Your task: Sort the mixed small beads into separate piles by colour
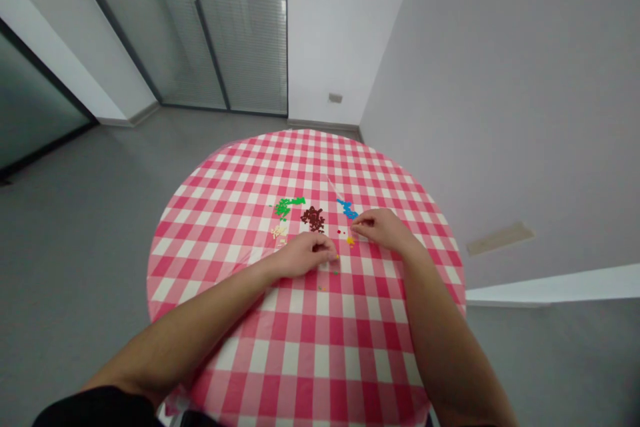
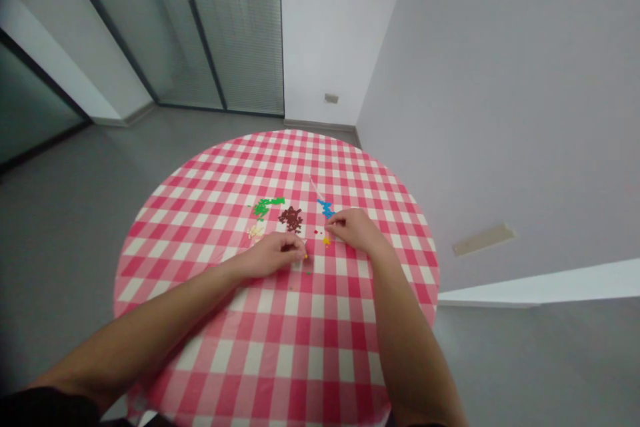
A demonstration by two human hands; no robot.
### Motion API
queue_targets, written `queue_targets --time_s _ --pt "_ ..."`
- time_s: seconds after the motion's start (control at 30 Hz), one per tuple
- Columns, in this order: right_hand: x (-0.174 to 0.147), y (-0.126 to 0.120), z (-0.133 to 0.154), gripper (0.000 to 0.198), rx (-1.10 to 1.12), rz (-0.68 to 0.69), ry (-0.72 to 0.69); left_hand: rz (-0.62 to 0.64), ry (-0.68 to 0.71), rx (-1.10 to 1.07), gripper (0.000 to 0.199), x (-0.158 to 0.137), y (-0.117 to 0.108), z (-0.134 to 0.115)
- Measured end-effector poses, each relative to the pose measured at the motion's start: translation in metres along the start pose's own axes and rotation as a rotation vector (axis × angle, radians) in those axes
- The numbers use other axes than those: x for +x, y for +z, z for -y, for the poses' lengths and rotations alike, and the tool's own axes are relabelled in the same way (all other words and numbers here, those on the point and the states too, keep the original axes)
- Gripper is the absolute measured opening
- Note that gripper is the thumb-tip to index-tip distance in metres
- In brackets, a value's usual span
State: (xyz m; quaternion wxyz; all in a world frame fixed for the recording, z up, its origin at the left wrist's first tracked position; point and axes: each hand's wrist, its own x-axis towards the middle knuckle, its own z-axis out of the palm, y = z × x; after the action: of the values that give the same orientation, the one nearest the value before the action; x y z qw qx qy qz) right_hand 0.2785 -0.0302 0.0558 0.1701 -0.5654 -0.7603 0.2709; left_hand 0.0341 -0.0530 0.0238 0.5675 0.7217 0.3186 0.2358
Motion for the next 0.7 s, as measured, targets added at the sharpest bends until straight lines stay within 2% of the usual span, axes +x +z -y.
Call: queue_targets --time_s 0.13,0.23,0.3,0.53,0.7 --pt "-0.003 0.009 0.023 0.017 0.19 -0.094 -0.17 -0.165 -0.085 -0.311 0.028 0.005 -0.007 0.004" --pt "-0.003 0.019 0.035 0.016 0.206 -0.128 -0.316 -0.192 -0.106 -0.459 0.04 0.007 -0.009 0.006" --pt "-0.002 0.024 0.04 0.017 0.153 -0.136 -0.36 -0.204 -0.11 -0.512 0.044 0.007 -0.008 0.006" --pt "0.0 0.031 0.044 0.014 -0.005 -0.166 -0.408 -0.224 -0.115 -0.517 0.045 0.008 -0.006 0.01" --pt "-0.002 0.023 0.04 0.013 -0.043 -0.102 -0.365 -0.232 -0.107 -0.335 0.037 0.006 -0.008 0.007"
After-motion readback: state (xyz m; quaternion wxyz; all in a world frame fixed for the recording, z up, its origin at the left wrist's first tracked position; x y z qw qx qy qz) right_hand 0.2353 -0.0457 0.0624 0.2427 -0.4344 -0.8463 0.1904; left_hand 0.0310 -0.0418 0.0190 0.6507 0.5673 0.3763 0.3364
